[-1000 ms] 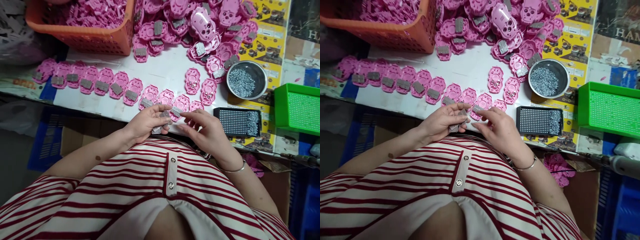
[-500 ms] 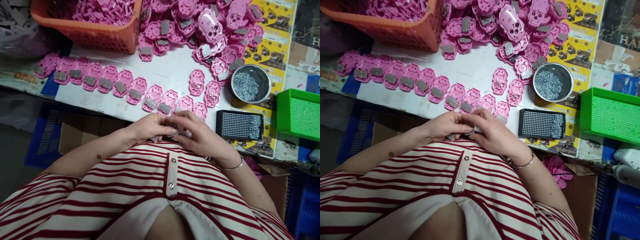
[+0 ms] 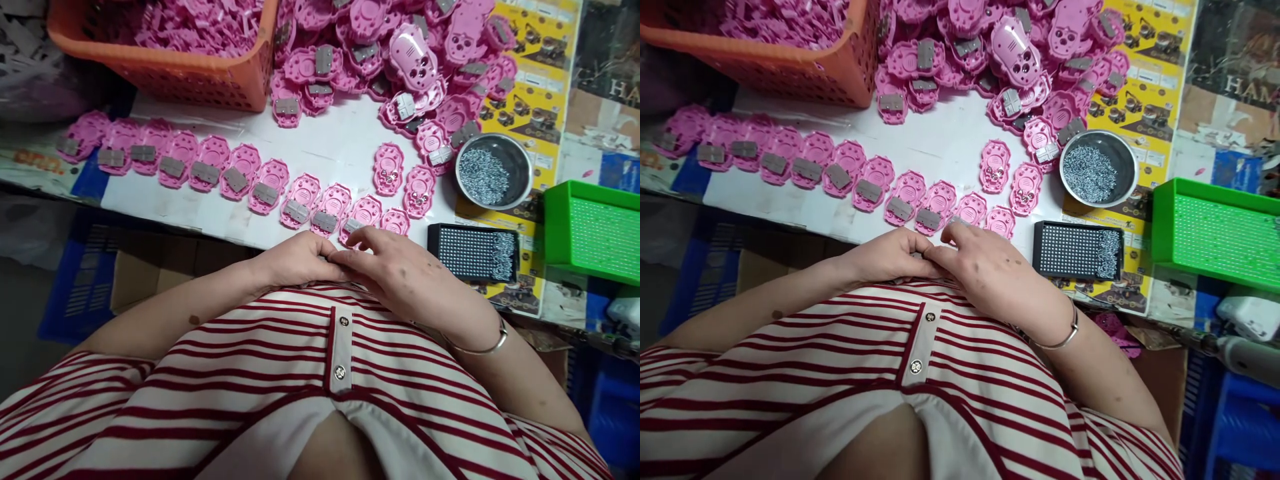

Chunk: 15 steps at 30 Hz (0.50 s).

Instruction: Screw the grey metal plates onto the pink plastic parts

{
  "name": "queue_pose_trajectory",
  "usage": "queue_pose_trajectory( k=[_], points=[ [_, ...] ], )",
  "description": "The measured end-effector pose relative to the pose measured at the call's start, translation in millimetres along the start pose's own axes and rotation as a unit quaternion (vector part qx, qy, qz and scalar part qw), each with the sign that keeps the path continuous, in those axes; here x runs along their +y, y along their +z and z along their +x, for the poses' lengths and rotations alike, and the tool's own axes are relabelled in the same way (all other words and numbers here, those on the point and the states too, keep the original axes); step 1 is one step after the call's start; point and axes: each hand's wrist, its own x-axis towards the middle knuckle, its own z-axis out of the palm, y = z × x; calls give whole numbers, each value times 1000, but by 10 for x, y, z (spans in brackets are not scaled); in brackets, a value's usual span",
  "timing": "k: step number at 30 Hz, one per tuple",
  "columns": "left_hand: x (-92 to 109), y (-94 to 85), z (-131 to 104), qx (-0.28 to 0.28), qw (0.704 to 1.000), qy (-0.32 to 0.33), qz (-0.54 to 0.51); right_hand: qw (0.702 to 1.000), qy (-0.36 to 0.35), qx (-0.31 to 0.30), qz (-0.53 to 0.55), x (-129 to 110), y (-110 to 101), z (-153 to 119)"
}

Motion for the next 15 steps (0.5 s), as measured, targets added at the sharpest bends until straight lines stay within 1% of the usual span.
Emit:
queue_pose_trajectory(
  k=[2, 4, 6, 7, 9, 11, 13, 15],
  points=[
    [16, 6, 9, 17, 1000, -7, 12, 1000, 1, -6, -21, 5, -43, -10],
    [19, 9, 20, 26, 1000, -12, 5, 1000, 0, -12, -19, 54, -80, -9],
    [14, 9, 32, 39, 999, -17, -26, 1000, 6, 0, 4, 174, -120, 15],
    [11, 6, 36, 48, 997, -20, -48, 1000, 12, 20, 21, 263, -142, 37],
    [7, -4, 40, 63, 993, -19, -102, 995, 47, 78, 39, 491, -183, 101],
    [9, -19, 36, 68, 986, -15, -150, 983, 125, 135, 9, 748, -207, 182],
    [12, -34, 26, 66, 981, -14, -183, 971, 185, 150, -22, 983, -207, 262],
    [11, -46, 12, 65, 978, -10, -199, 964, 213, 153, -37, 1157, -192, 329]
  ],
)
